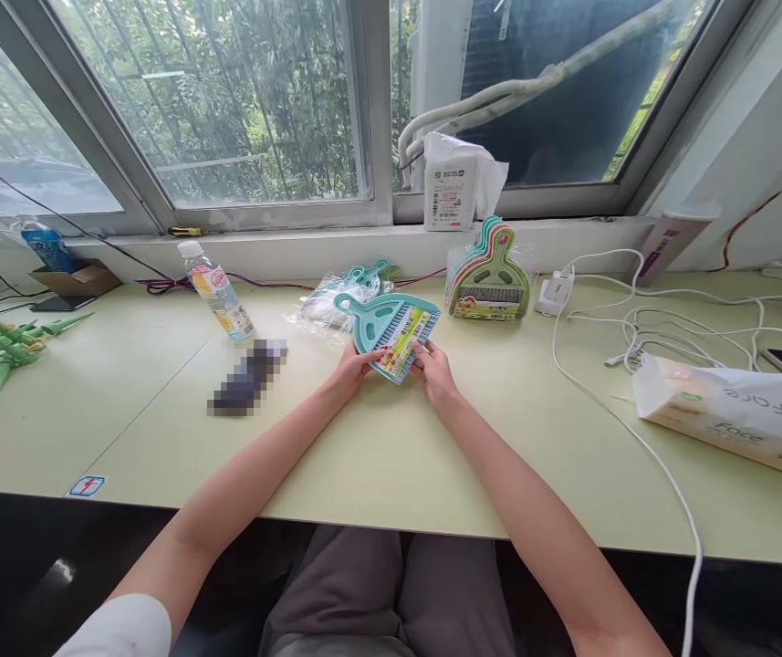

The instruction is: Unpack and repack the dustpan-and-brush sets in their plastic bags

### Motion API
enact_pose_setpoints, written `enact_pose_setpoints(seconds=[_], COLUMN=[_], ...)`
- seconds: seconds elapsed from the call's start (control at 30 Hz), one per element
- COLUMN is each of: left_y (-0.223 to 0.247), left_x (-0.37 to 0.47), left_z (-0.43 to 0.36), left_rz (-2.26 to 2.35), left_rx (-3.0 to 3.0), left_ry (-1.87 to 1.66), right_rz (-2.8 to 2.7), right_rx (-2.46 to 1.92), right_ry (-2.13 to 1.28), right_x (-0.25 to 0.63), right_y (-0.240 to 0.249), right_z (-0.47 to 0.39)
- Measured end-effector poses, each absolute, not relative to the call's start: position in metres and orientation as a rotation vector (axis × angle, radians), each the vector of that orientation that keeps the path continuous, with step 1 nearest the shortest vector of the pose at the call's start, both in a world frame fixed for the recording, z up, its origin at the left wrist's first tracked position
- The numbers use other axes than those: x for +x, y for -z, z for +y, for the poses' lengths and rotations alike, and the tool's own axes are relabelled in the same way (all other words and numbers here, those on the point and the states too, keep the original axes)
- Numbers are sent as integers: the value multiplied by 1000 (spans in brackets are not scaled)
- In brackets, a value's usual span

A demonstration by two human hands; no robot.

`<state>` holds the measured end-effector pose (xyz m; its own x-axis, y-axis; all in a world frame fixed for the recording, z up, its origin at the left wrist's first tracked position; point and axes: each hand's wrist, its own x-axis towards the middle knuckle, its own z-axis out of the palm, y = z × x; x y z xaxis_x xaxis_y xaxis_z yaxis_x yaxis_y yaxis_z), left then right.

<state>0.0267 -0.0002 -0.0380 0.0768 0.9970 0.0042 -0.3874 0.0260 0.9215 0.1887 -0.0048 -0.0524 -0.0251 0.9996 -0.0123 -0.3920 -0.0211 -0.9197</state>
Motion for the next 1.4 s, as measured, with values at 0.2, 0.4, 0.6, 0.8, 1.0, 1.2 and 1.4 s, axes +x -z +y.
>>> enact_pose_setpoints(seconds=[0.2,0.4,0.6,0.8,1.0,1.2,1.4], left_y=[37,43,36,42,50,36,37], left_x=[25,25,-6,-48,-53,-49,-49], left_z=[-1,6,22,34,35,27,27], left_rz=[870,867,1311,2033,2166,2234,2213], left_rx=[974,993,1210,1943,2023,2142,2107], left_ry=[-1285,-1246,-1526,-1306,-891,-677,-803], right_rz=[-901,-893,-877,-821,-830,-870,-939], right_rx=[-888,-914,-916,-943,-968,-1011,-1038], right_ry=[-1434,-1395,-1335,-1327,-1334,-1376,-1397], right_x=[192,193,196,200,202,199,199], right_y=[50,49,49,54,53,47,42], right_z=[-3,-3,-3,4,4,-1,-4])
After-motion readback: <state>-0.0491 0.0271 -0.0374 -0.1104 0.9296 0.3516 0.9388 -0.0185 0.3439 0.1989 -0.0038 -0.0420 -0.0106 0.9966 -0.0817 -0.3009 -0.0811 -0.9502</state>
